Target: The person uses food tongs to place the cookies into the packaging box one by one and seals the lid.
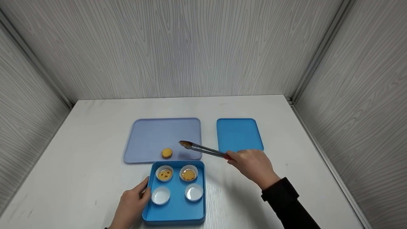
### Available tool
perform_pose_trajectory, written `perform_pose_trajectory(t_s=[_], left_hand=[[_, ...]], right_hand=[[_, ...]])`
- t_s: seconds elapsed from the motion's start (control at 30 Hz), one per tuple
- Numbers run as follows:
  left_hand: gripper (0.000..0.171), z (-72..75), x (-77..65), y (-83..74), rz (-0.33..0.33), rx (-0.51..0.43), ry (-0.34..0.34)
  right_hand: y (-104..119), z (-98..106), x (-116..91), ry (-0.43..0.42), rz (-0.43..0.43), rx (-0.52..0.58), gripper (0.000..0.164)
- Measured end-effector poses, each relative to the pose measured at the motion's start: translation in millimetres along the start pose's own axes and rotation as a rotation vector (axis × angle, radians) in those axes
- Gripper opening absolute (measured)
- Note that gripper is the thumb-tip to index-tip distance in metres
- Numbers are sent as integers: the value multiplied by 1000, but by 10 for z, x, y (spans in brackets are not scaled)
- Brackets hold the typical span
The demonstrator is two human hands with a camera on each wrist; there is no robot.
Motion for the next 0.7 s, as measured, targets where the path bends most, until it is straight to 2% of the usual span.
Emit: perform_pose_trajectory(t_s=[0.37, 0.7], left_hand=[[48, -4, -12, -12, -30, 14, -24], [48, -2, 1, -10, -19, 9, -10]], right_hand=[[-18, 0, -18, -36, 41, -45, 32], [2, 33, -14, -30, 44, -48, 33]])
Point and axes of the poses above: each hand's wrist, its own x-axis towards the middle knuckle, its own z-axis out of the back of the hand, y = z × x, the point moved 5 cm from there along x, towards the middle knuckle, and after that the axes turned 6 degrees about z, right-handed, at the moved point
